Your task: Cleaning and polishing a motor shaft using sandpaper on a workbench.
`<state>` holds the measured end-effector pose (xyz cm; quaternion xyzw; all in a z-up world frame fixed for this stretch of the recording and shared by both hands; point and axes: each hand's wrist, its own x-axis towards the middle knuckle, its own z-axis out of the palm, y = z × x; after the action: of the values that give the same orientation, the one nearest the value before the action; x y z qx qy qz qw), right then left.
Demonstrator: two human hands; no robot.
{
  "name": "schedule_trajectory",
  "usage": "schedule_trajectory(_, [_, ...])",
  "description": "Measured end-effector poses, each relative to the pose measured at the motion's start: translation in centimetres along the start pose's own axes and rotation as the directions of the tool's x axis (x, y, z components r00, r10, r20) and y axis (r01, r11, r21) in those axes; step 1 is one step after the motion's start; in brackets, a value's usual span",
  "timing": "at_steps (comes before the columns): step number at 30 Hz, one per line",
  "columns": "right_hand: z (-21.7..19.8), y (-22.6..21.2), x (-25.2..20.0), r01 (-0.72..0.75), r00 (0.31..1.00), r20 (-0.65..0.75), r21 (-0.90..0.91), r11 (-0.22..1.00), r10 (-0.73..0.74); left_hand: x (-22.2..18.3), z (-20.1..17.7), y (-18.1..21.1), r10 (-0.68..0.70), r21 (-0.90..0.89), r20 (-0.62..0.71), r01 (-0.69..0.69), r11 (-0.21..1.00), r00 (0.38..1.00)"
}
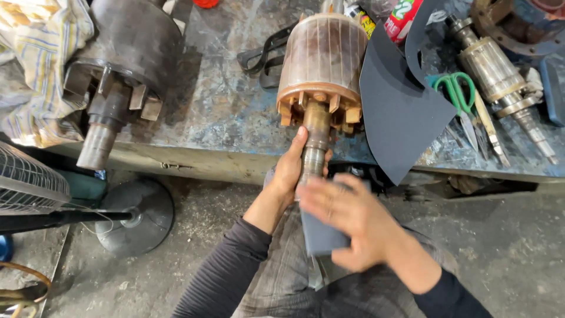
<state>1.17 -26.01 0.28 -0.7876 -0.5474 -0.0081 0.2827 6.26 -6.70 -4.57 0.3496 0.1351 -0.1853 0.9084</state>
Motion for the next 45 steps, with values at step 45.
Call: schedule_trajectory(45, [-3.5,-1.8,3.0,0.03,0.951,0.307,-0.196,0.98,0.032,1.1,-1.8,-6.2,0.241,-0.651,0.635,0.34,0.679,0.734])
